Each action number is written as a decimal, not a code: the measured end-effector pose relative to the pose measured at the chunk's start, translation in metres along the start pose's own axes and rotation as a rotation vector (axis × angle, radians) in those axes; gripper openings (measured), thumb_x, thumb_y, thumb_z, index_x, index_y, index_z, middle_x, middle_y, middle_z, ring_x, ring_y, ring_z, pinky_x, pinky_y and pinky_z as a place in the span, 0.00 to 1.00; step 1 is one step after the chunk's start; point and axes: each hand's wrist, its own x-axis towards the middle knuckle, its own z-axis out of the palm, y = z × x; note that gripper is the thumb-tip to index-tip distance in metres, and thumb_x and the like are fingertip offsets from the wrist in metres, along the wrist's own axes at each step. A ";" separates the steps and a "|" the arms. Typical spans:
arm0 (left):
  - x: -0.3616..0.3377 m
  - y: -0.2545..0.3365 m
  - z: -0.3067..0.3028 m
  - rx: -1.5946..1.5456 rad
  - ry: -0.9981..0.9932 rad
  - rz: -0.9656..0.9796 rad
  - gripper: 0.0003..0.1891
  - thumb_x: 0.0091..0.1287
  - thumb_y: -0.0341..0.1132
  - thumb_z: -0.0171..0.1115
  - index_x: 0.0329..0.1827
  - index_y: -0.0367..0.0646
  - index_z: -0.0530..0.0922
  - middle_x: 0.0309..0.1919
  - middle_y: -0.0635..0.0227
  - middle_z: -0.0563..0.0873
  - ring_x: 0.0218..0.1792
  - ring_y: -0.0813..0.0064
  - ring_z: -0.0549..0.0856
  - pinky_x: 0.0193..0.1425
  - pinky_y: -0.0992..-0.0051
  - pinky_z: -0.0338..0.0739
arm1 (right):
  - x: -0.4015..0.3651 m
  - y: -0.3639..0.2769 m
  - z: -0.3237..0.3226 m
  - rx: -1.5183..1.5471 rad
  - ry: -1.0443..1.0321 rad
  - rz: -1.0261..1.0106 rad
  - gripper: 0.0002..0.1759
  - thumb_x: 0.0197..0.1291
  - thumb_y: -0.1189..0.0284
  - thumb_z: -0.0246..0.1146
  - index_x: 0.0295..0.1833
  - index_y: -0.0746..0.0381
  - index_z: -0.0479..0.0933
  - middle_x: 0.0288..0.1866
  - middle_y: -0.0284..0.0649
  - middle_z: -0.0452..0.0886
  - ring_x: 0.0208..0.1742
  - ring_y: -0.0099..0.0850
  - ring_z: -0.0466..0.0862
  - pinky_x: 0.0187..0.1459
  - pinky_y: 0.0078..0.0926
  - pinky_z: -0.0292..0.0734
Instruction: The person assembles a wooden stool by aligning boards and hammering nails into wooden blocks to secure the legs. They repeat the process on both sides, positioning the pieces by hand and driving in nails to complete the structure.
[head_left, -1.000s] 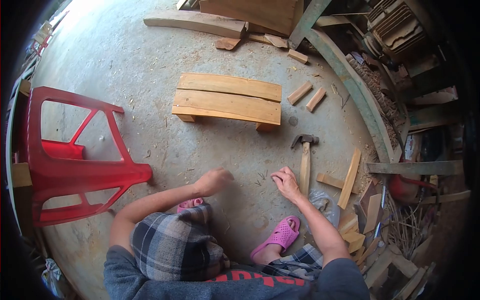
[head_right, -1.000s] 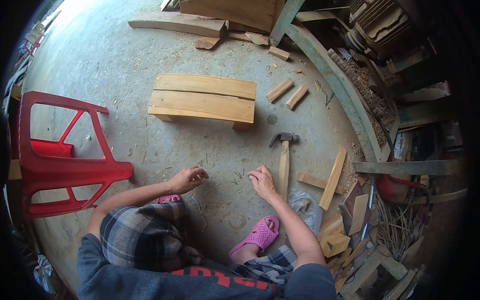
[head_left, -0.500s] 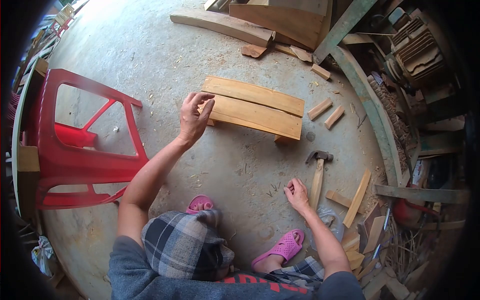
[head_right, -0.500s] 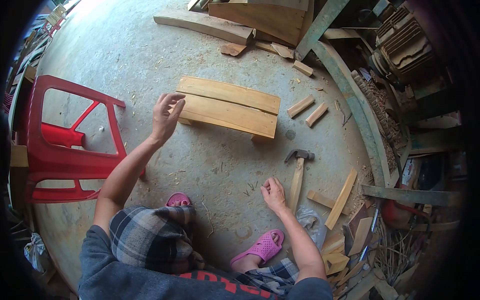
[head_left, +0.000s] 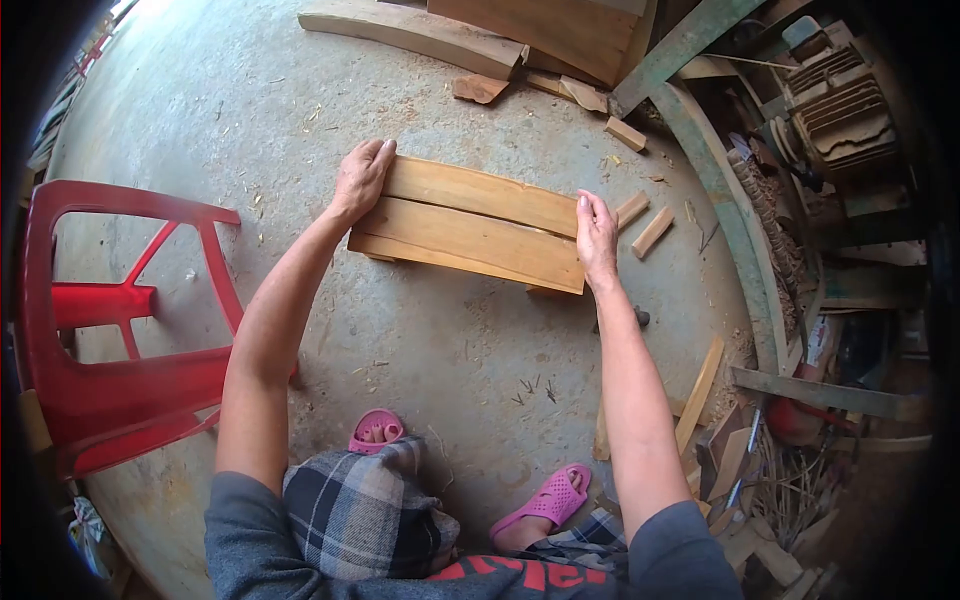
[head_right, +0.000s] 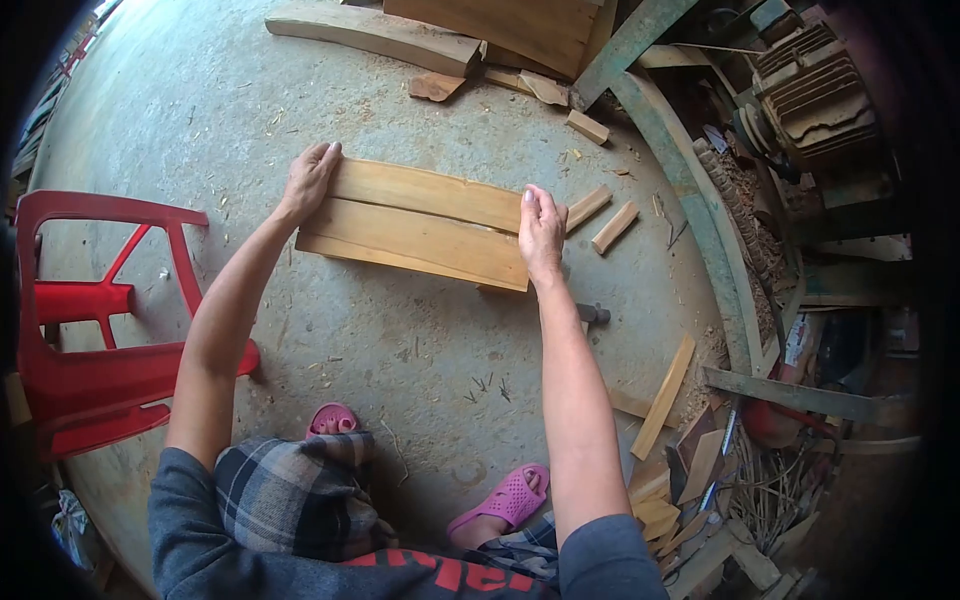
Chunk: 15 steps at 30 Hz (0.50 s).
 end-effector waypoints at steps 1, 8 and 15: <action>-0.001 0.000 0.000 -0.014 0.037 0.082 0.24 0.79 0.50 0.50 0.39 0.33 0.78 0.38 0.54 0.82 0.41 0.57 0.79 0.49 0.62 0.73 | 0.003 0.004 0.007 -0.071 -0.023 -0.021 0.20 0.77 0.56 0.51 0.55 0.61 0.78 0.46 0.47 0.79 0.50 0.41 0.78 0.57 0.38 0.74; -0.007 0.001 -0.004 -0.224 0.005 0.081 0.24 0.80 0.51 0.49 0.39 0.38 0.80 0.31 0.70 0.79 0.35 0.77 0.77 0.46 0.73 0.73 | 0.001 -0.003 0.000 0.013 -0.071 0.030 0.21 0.78 0.57 0.49 0.51 0.63 0.78 0.47 0.47 0.77 0.51 0.42 0.76 0.59 0.37 0.71; -0.055 0.017 -0.018 -0.650 -0.045 -0.299 0.20 0.80 0.50 0.52 0.35 0.44 0.78 0.29 0.79 0.76 0.31 0.86 0.71 0.40 0.77 0.70 | 0.006 0.000 0.001 0.290 -0.245 0.122 0.18 0.77 0.59 0.54 0.49 0.63 0.79 0.45 0.37 0.79 0.49 0.27 0.75 0.56 0.27 0.70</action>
